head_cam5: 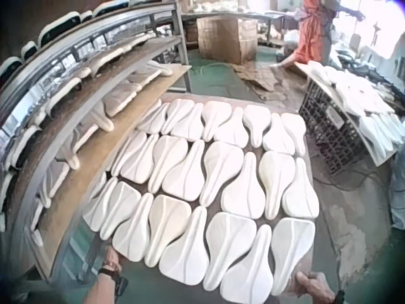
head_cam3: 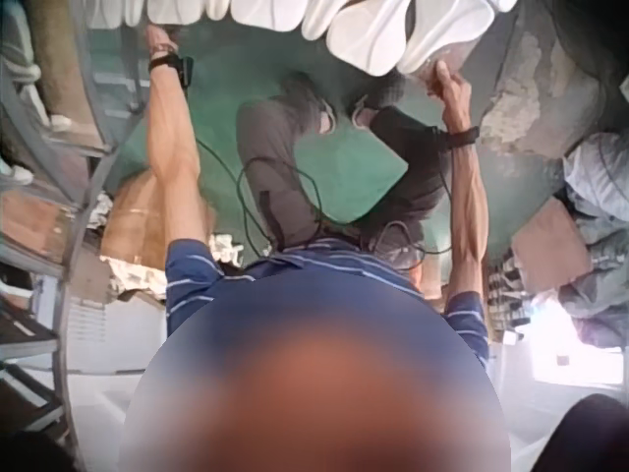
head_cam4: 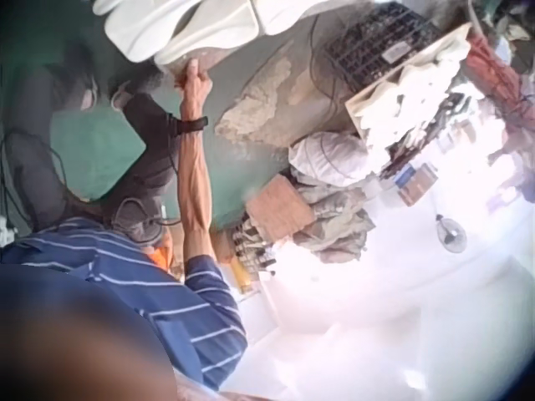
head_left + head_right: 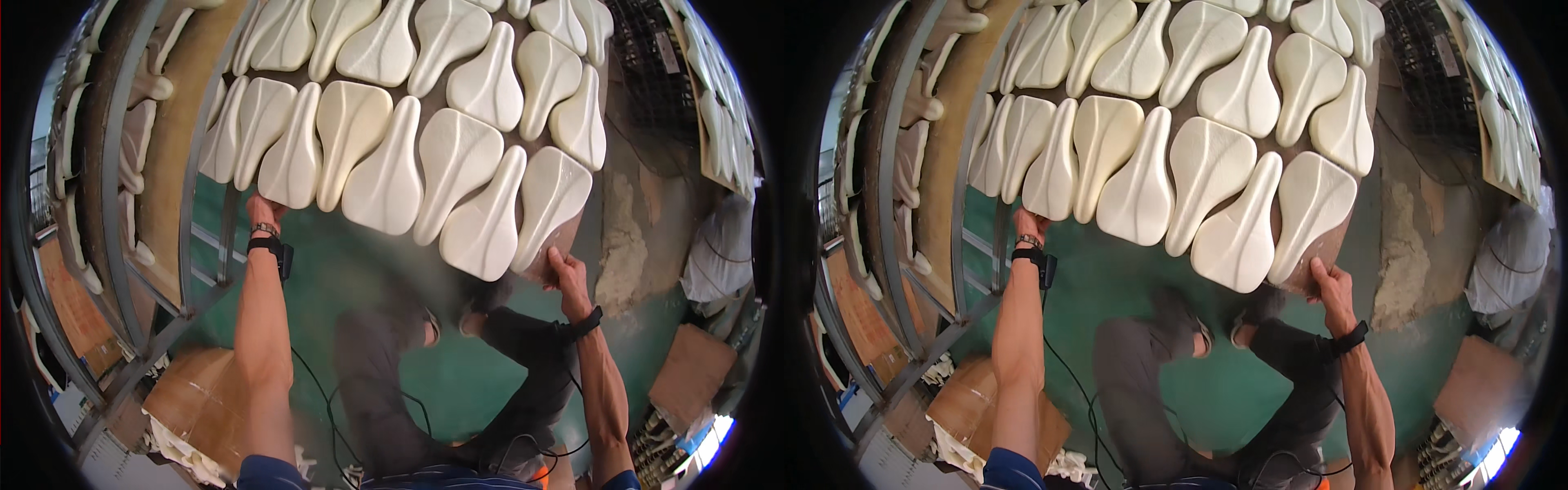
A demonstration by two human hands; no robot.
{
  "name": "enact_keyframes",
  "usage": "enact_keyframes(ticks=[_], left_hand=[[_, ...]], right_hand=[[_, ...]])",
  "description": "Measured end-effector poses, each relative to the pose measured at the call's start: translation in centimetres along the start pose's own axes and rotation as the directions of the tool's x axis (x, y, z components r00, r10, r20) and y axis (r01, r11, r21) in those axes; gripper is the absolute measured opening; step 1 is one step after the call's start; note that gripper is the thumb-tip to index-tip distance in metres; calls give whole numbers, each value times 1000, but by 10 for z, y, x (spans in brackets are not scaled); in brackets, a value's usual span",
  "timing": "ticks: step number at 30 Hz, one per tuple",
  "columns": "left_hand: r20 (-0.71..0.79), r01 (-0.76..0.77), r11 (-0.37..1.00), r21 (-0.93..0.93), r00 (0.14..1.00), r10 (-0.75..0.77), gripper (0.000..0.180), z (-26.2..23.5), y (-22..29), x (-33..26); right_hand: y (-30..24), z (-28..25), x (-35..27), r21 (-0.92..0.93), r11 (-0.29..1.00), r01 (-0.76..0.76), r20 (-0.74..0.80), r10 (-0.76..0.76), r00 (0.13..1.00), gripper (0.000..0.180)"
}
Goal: The recorder is spraying bicycle saddles with a coating using an air spray gun and moving them on trays between production racks.
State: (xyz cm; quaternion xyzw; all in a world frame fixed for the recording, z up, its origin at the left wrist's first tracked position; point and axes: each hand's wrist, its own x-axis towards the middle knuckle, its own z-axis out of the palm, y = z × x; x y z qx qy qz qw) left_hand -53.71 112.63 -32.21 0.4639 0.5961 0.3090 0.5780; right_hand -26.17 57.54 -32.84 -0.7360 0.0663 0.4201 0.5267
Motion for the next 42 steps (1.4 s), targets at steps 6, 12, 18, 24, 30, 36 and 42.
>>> enact_keyframes(ticks=[6,12,18,24,30,36,42], left_hand=[[22,-199,978,-69,979,201,34,16,4,41],[164,-353,896,-269,900,404,41,-3,-10,65],[154,-295,885,-360,917,369,29,-15,-38,53],[262,-340,882,-326,864,430,28,-43,-93,-9],[54,-343,870,-354,921,385,27,-94,-129,-42],[0,-325,838,-439,932,362,28,-144,-144,-44],[41,-572,618,540,751,659,33,-251,-207,6]], right_hand=[[-4,39,70,163,973,162,-121,-143,982,31],[0,45,71,53,981,187,15,-188,982,44],[13,46,53,-26,962,272,32,-271,962,46],[42,21,77,251,964,88,-12,-88,996,38],[52,35,87,173,981,84,52,-95,994,40],[25,76,109,130,960,248,156,-267,951,36],[-12,168,133,-48,932,360,14,-359,933,30]])
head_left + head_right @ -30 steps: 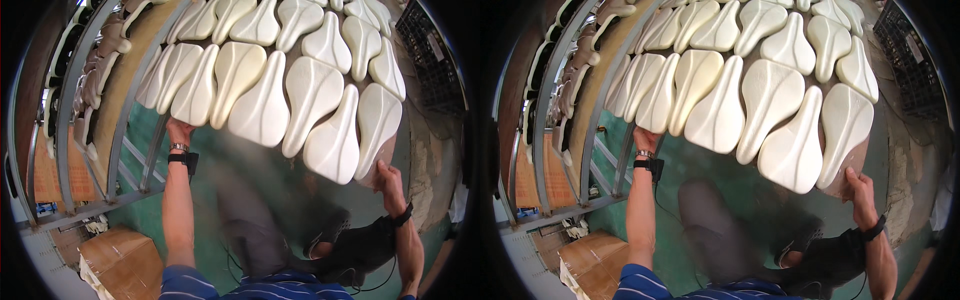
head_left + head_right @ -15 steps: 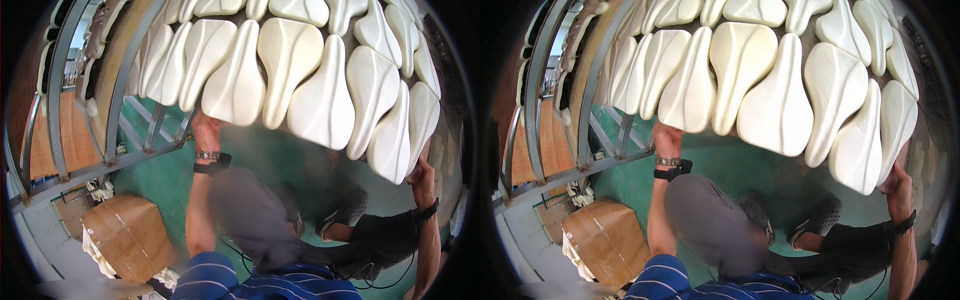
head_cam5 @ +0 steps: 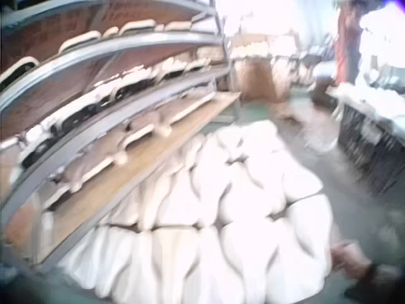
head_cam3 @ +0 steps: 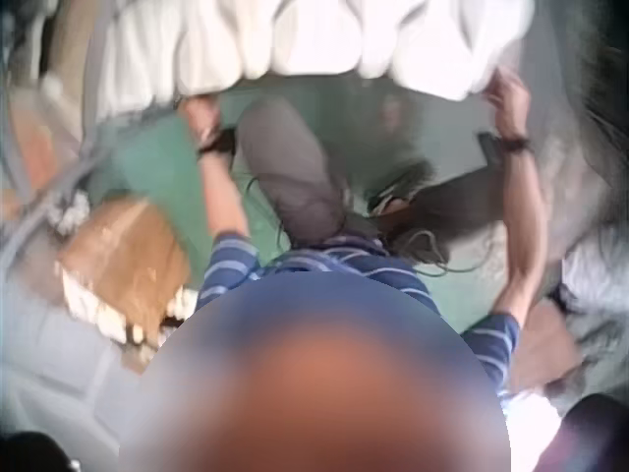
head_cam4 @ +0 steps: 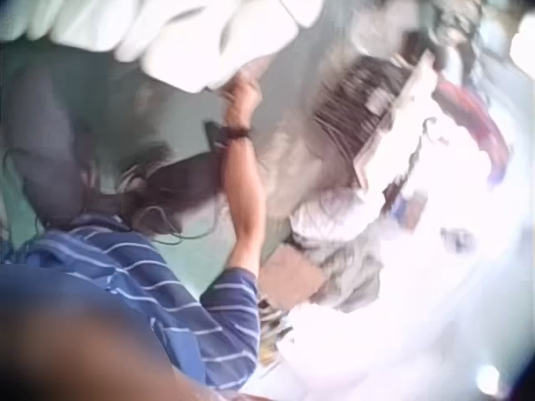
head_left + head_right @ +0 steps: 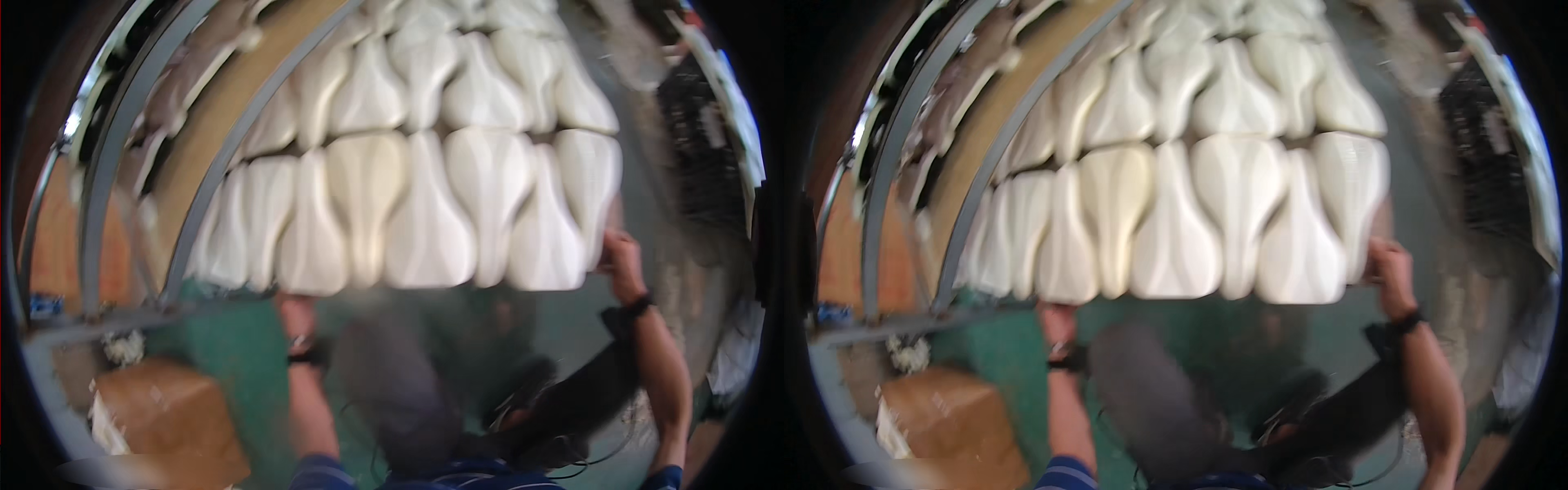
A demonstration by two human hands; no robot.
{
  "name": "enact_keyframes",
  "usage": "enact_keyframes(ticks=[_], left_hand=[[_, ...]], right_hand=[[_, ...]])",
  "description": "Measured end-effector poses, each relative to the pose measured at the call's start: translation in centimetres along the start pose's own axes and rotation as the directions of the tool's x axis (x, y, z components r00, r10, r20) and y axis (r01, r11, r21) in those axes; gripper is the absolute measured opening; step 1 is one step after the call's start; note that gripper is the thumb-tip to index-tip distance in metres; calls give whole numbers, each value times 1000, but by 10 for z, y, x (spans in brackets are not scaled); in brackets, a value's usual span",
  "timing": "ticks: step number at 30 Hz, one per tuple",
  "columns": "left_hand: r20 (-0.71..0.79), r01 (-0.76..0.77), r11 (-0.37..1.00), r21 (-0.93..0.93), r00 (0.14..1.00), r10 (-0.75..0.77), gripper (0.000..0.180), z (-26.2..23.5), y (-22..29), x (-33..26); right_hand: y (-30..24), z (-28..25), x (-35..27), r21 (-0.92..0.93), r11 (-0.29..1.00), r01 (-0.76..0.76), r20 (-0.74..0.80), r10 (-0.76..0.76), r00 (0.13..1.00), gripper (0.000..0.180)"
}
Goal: The recorder is spraying bicycle saddles with a coating using an air spray gun and moving them on trays between production racks.
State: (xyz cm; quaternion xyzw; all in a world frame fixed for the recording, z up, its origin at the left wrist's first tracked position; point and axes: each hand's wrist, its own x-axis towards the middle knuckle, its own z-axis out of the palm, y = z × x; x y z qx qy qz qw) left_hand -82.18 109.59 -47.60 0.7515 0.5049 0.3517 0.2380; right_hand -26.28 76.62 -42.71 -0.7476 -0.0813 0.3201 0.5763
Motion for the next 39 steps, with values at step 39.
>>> enact_keyframes(ticks=[39], left_hand=[[89,410,550,-728,852,-516,62,-183,-205,51]], right_hand=[[23,291,-123,-24,975,223,-495,-205,844,38]])
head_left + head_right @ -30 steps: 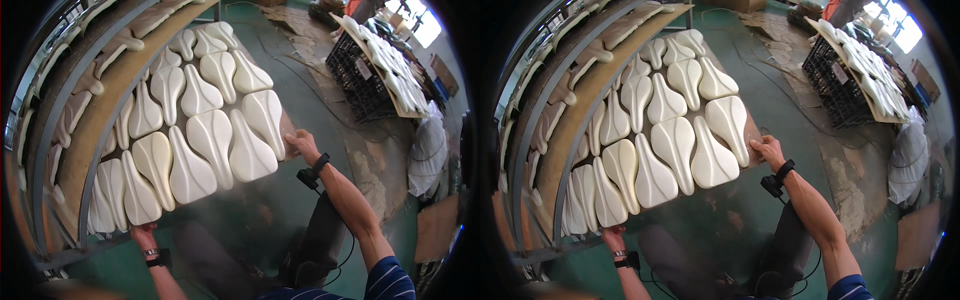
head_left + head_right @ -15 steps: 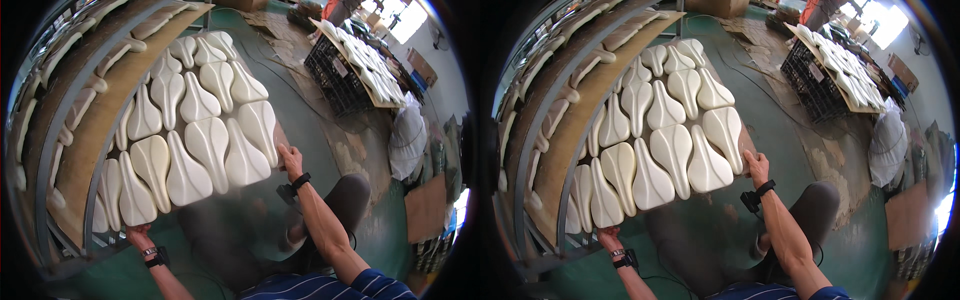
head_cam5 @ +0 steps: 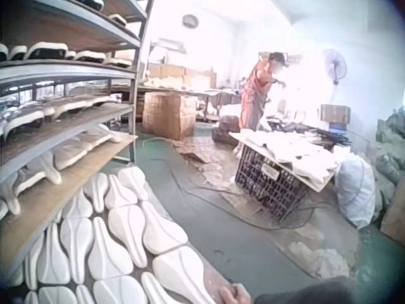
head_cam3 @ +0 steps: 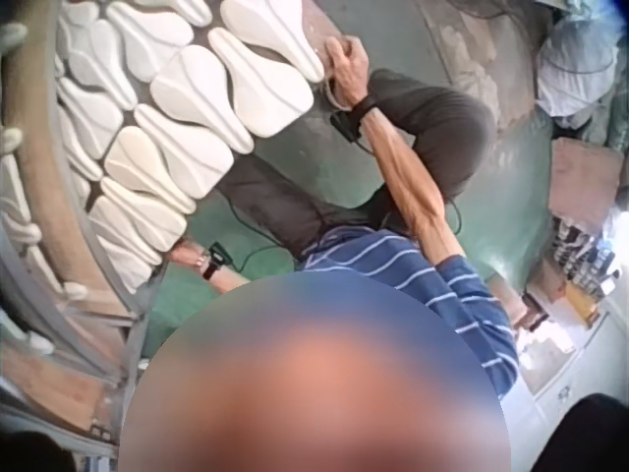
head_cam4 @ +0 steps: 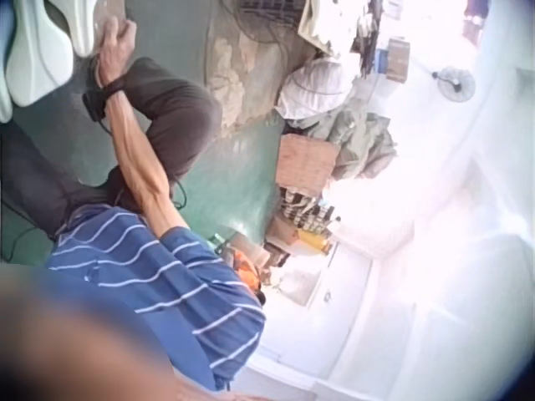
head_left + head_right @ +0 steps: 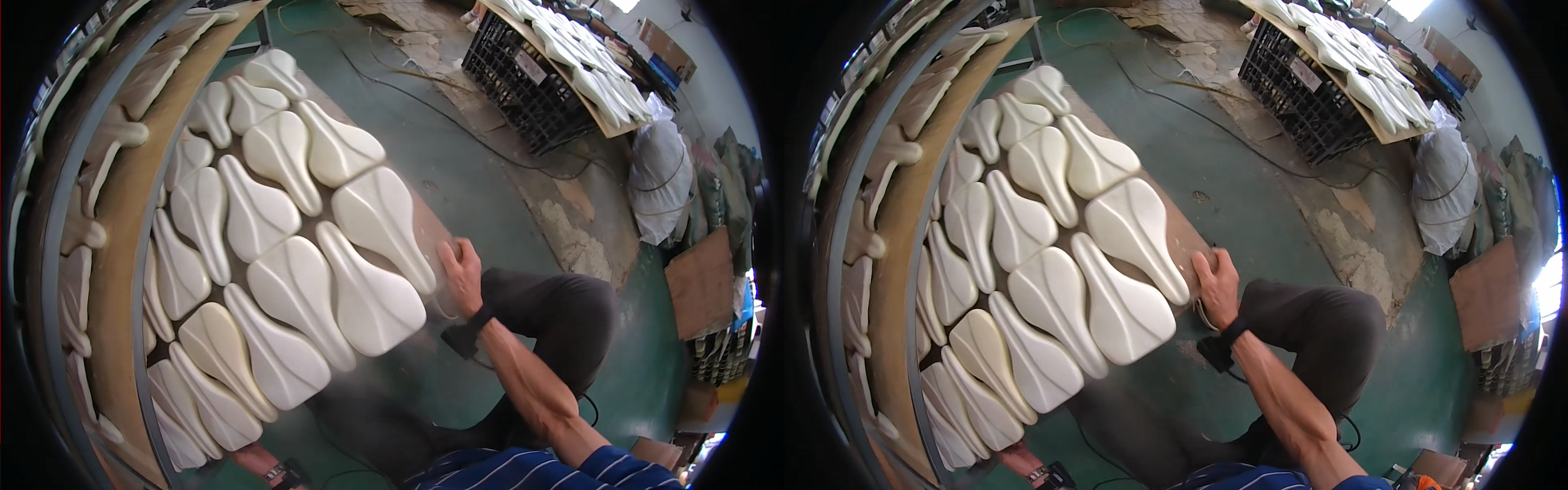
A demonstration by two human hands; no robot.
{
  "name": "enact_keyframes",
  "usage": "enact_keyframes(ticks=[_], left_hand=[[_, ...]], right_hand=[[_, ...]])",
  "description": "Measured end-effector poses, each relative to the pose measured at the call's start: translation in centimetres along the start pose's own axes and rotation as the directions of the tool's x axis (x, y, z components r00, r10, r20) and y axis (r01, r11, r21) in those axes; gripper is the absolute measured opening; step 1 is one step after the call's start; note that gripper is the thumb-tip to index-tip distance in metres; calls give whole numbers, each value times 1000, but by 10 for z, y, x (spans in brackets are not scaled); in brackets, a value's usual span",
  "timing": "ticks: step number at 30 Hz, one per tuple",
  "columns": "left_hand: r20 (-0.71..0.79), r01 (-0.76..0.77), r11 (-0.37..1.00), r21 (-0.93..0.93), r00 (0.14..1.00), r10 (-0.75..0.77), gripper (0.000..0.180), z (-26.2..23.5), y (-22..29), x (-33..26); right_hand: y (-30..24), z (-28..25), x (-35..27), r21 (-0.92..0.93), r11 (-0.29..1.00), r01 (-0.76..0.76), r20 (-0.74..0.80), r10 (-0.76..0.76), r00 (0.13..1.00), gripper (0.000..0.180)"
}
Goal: The recorder is spraying bicycle saddles with a coating using an air spray gun and moving them on trays between production racks.
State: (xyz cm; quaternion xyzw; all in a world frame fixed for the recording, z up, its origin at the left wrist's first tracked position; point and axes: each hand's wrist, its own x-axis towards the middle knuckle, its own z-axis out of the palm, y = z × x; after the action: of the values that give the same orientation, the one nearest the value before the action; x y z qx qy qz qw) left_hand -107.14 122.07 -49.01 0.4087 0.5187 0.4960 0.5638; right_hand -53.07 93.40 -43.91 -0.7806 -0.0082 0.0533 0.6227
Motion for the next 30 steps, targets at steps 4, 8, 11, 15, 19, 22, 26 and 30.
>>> enact_keyframes(ticks=[4,8,11,15,19,22,26,30], left_hand=[[-55,121,987,-108,990,-127,31,128,12,-18],[18,158,982,-107,987,-157,35,215,24,-9],[-74,121,984,-132,989,-131,37,247,18,4],[-133,120,986,-119,982,-136,37,288,18,19],[-127,177,980,-87,974,-187,32,339,30,40],[-36,185,977,-107,981,-189,42,355,20,70],[-29,267,954,-138,961,-273,50,434,23,117],[-113,393,919,28,915,-387,57,450,31,139]], right_hand=[[-36,53,116,-52,994,-92,118,98,988,57],[-56,129,152,423,839,-342,162,302,940,72],[-82,186,143,522,810,-266,385,54,921,78],[-104,254,183,688,693,-214,403,-120,907,80],[-122,322,232,606,781,-148,326,-74,942,80],[-155,385,278,447,895,-7,327,-156,932,89],[-154,412,339,237,963,127,574,-244,781,82],[-151,358,336,-12,873,488,928,-172,330,48]])
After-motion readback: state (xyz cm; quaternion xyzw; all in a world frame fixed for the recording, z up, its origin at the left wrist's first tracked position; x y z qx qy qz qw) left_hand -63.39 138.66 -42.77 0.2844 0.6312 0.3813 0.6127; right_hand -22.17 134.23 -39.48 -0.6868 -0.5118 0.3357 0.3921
